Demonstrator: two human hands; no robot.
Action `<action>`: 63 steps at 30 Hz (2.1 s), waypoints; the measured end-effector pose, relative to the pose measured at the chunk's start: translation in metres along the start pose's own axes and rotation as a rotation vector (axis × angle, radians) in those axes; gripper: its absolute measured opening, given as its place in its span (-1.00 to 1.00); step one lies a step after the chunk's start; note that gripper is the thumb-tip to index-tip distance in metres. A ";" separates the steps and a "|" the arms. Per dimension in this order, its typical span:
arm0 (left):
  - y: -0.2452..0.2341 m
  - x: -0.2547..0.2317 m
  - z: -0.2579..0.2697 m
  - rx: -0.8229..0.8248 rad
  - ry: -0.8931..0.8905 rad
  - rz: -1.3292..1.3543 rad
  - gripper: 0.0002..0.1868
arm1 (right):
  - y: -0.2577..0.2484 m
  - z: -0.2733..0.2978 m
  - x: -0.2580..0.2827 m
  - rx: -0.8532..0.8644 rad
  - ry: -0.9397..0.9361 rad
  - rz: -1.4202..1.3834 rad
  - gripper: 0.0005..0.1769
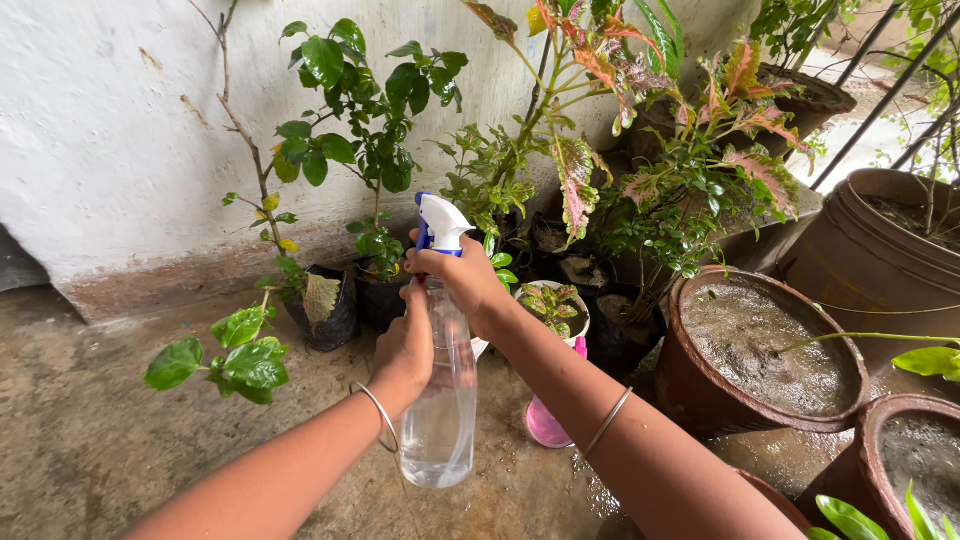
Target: The person waters several potted plants on a balcony using a spray bottle.
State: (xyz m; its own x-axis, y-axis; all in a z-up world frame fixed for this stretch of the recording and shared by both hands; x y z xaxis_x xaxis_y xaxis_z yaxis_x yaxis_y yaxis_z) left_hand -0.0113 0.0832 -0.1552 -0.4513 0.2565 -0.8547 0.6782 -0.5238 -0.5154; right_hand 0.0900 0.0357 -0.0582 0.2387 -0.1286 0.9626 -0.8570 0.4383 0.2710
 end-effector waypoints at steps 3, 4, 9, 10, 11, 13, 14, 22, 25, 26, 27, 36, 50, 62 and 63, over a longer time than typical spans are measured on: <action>-0.008 0.001 0.003 0.050 -0.206 0.123 0.17 | 0.004 0.000 -0.002 -0.006 -0.102 0.113 -0.61; -0.010 -0.002 0.006 0.037 -0.186 0.139 0.16 | 0.005 -0.001 -0.003 -0.020 -0.110 0.143 -0.62; -0.020 -0.013 0.032 0.187 -0.347 0.544 0.00 | 0.013 0.002 -0.011 -0.102 -0.110 0.360 -0.70; -0.023 -0.015 0.035 0.202 -0.356 0.564 0.02 | 0.016 0.004 -0.013 -0.113 -0.097 0.353 -0.69; -0.025 -0.015 0.038 0.216 -0.364 0.585 0.05 | 0.018 0.005 -0.015 -0.123 -0.083 0.348 -0.69; -0.031 -0.013 0.038 0.231 -0.379 0.622 0.06 | 0.023 0.004 -0.017 -0.126 -0.072 0.327 -0.69; -0.033 -0.012 0.036 0.230 -0.385 0.637 0.05 | 0.027 0.002 -0.018 -0.119 -0.075 0.311 -0.68; -0.052 0.010 0.019 0.344 -0.430 0.599 0.10 | 0.049 -0.013 -0.029 -0.127 -0.079 0.237 -0.64; -0.054 0.017 0.019 0.369 -0.448 0.602 0.12 | 0.056 -0.013 -0.036 -0.193 -0.089 0.340 -0.68; -0.054 0.019 0.021 0.369 -0.441 0.608 0.10 | 0.059 -0.013 -0.038 -0.227 -0.076 0.395 -0.68; -0.055 0.021 0.021 0.369 -0.435 0.613 0.09 | 0.062 -0.013 -0.040 -0.261 -0.063 0.450 -0.68; -0.085 0.027 0.016 0.373 -0.440 0.535 0.02 | 0.086 -0.022 -0.058 -0.285 -0.038 0.482 -0.59; -0.056 0.059 -0.007 0.328 -0.309 0.638 -0.09 | 0.077 -0.026 -0.077 -0.310 0.015 0.506 -0.56; -0.037 0.031 0.020 0.326 -0.560 0.567 -0.01 | 0.048 -0.018 -0.074 -0.341 0.051 0.610 -0.61; -0.036 0.028 0.021 0.334 -0.573 0.556 0.00 | 0.046 -0.017 -0.072 -0.341 0.048 0.622 -0.62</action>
State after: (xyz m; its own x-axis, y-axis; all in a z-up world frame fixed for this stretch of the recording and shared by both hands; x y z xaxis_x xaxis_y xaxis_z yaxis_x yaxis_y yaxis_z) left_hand -0.0605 0.0924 -0.1591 -0.3882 -0.5101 -0.7675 0.7220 -0.6860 0.0907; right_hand 0.0409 0.0805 -0.1151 -0.2220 0.2720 0.9363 -0.6519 0.6727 -0.3500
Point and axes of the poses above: each hand's wrist, its own z-axis away from the middle knuckle, its own y-axis out of the palm, x = y × z, the point moved 2 cm from there along -z, towards the middle knuckle, and after that the axes turned 1 degree about -z, right-handed, at the moved point
